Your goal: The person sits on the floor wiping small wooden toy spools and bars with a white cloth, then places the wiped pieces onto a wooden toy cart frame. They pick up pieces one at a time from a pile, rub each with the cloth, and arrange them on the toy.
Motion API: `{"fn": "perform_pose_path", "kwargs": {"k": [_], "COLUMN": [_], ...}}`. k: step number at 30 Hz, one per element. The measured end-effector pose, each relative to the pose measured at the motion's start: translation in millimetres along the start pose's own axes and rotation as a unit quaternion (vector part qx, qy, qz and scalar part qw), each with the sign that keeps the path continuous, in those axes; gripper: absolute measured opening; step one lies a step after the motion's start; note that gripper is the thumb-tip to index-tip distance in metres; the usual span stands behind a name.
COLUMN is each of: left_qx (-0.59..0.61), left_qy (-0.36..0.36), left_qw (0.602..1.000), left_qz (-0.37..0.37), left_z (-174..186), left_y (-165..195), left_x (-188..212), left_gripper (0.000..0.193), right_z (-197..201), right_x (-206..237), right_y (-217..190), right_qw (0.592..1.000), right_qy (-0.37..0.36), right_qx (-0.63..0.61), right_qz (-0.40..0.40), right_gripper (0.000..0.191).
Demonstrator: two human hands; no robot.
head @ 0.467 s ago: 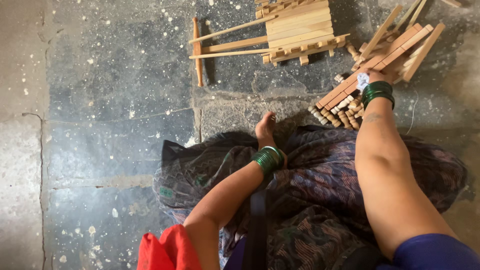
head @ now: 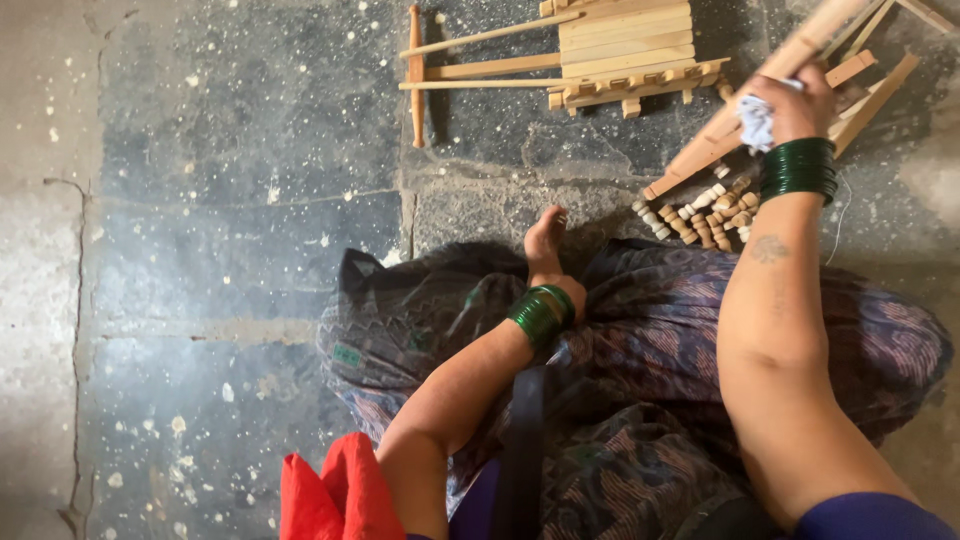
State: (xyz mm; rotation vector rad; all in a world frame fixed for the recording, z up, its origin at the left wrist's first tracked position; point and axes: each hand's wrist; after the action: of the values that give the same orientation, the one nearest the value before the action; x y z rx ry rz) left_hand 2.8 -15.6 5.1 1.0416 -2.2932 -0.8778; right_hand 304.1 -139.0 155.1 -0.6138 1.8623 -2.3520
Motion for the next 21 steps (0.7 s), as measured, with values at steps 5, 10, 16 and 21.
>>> {"fn": "perform_pose_path", "kwargs": {"k": [5,10,16,21], "left_qx": [-0.259,-0.44,-0.091,-0.007], "left_qy": [-0.097,-0.161,0.002,0.055], "left_qw": [0.961,0.882,0.983,0.984], "left_qz": [0.007,-0.054,-0.161,-0.171], "left_z": [5,-28,-60,-58], "left_y": [9,62,127,138], "left_x": [14,31,23,26], "left_gripper": [0.076,0.063,0.079,0.081], "right_z": [-66,-127,-133,-138], "right_x": [31,81,99,105], "right_y": [-22,4,41,59], "right_qw": [0.962,0.951,0.877,0.863], "right_qy": [-0.212,-0.153,-0.095,-0.095], "right_qx": [0.063,0.202,0.343,0.381], "right_qz": [0.161,0.175,0.322,0.318], "right_gripper": [0.021,0.023,0.029,0.026]}}
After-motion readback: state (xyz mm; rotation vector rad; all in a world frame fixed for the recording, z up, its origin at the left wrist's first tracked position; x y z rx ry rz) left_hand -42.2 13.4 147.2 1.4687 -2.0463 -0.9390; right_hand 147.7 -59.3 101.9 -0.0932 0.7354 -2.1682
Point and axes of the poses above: each hand's wrist, its own x-axis away from the middle knuckle, its own z-axis out of the back of the hand, y = z × x, and after that the axes turned 14 degrees about -z, right-handed
